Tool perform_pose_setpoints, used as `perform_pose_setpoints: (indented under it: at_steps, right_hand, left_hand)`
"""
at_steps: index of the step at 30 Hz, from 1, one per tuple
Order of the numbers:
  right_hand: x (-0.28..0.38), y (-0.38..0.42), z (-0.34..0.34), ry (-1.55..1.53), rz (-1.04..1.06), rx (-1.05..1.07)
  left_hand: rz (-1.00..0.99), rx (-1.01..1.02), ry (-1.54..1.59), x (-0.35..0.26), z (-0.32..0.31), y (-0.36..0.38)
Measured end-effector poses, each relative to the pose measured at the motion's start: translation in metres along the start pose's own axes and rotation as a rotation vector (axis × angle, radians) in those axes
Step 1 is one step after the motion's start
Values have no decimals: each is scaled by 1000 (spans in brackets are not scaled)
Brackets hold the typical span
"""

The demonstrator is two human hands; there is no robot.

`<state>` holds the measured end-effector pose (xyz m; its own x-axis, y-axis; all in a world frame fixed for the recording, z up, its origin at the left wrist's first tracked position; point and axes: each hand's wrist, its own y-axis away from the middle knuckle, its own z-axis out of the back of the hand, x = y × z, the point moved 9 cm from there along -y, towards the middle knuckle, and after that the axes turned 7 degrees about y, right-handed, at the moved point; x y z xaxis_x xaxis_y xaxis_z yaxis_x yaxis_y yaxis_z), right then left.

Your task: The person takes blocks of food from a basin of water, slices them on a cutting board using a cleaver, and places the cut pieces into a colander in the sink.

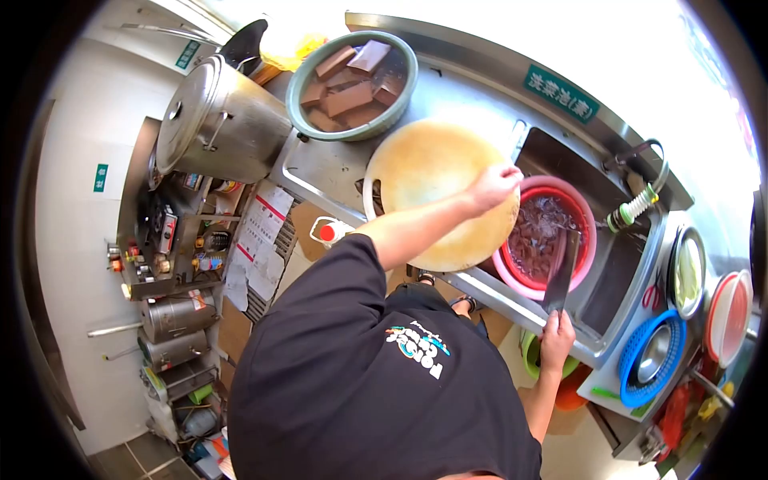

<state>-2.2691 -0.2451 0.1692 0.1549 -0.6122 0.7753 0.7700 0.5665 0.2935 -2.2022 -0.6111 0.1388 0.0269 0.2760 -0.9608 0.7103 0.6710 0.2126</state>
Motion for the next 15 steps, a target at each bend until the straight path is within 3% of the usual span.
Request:
perform_pose_setpoints:
  at_steps: [1, 2, 3, 4, 6, 8, 10, 13, 15]
  right_hand:
    - [-4, -6, 0, 3, 26, -10]
    - [1, -9, -1, -7, 12, -13]
    - [10, -11, -5, -10, 19, -8]
    - [17, -12, -8, -31, -1, -12]
    - [23, -15, -17, -62, -20, -10]
    - [18, -19, -30, -73, -12, 5]
    - [29, -18, -43, -109, -27, 15]
    - [41, -16, -57, -77, -14, 45]
    - [46, -13, -63, -84, -23, 25]
  left_hand:
    - [-270, -74, -185, -25, 33, -7]
    - [-303, -195, -256, -63, 65, 1]
    - [-320, -287, -379, -57, 117, -20]
    - [-842, -353, -800, -132, 136, 5]
    - [-724, -474, -1027, -155, 221, -9]
    - [-328, -450, -1321, -149, 303, -28]
    - [32, -324, -1361, -130, 365, -35]
    - [345, -157, -1502, -118, 380, -31]
    - [341, -129, -1513, -124, 365, -27]
